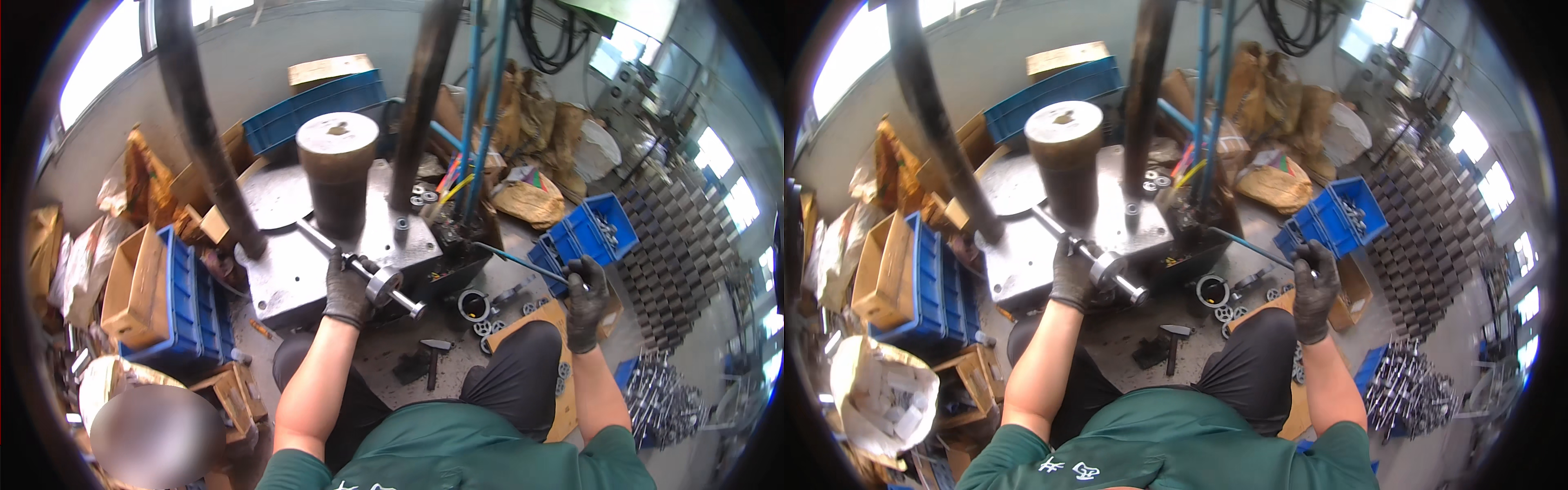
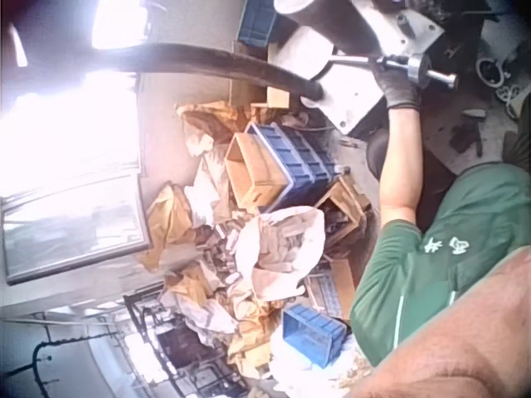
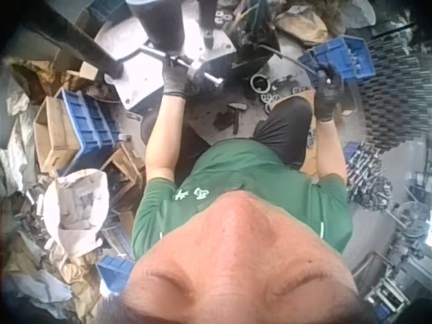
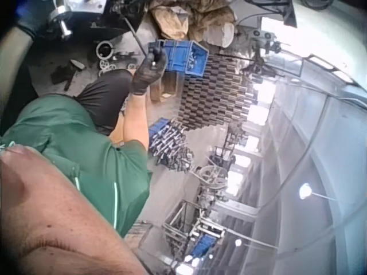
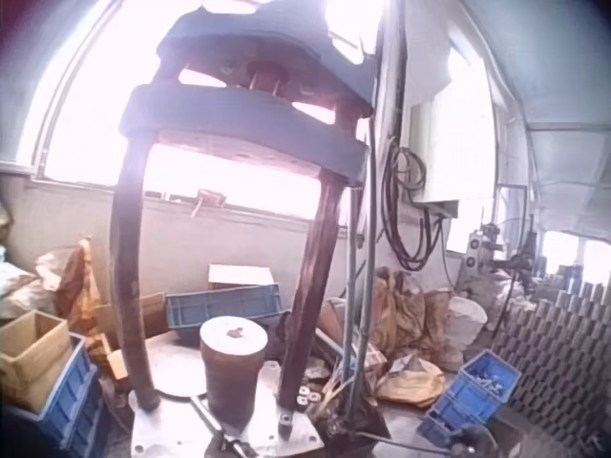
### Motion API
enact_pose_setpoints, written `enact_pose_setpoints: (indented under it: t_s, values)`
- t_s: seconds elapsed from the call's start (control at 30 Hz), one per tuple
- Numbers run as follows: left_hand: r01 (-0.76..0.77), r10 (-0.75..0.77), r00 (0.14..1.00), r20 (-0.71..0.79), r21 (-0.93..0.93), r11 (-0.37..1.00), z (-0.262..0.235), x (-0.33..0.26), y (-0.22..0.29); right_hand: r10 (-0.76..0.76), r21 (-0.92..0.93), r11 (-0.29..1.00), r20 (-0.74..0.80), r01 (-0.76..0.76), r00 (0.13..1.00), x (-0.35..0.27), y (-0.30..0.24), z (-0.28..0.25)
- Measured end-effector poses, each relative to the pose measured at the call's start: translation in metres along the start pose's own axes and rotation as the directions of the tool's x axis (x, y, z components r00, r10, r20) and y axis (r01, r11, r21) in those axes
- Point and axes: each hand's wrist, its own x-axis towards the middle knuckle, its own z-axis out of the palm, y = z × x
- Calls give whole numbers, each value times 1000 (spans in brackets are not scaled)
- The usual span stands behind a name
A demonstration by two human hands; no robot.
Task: Operating an industrial press to stamp or press metal gear-shaped components.
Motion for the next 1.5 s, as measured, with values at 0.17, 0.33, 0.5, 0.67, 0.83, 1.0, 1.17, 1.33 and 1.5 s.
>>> enact_pose_setpoints:
  t_s: [0.17,0.33,0.5,0.67,0.83,1.0,1.17,1.33,1.5]
  values:
    - [137,-138,976,-166,-16,990,-4,-26,-48,584,442,729,-4,-522,812,-62,75,41]
    - [227,-198,970,-141,233,946,-11,-57,-101,873,46,119,471,-992,127,-148,79,103]
    - [32,-72,996,46,576,817,-33,-66,-136,658,282,259,649,-924,382,-180,64,135]
    - [-326,-8,921,388,785,527,-74,-27,-132,712,53,454,579,-889,398,-181,67,110]
    - [-353,-75,927,366,924,148,-148,20,-106,489,271,718,458,-641,742,-166,56,81]
    - [-580,-437,805,401,688,-437,-204,55,-97,530,569,546,334,-615,779,-148,-3,-5]
    - [-152,-423,905,40,961,-233,-209,42,-118,523,707,555,113,-438,845,-158,-55,-129]
    - [-166,-529,846,-73,906,-389,-199,31,-132,672,534,723,-398,-438,624,-232,-33,-223]
    - [-140,-560,819,-124,904,-405,-199,31,-140,558,374,707,-817,-601,148,-353,-30,-294]
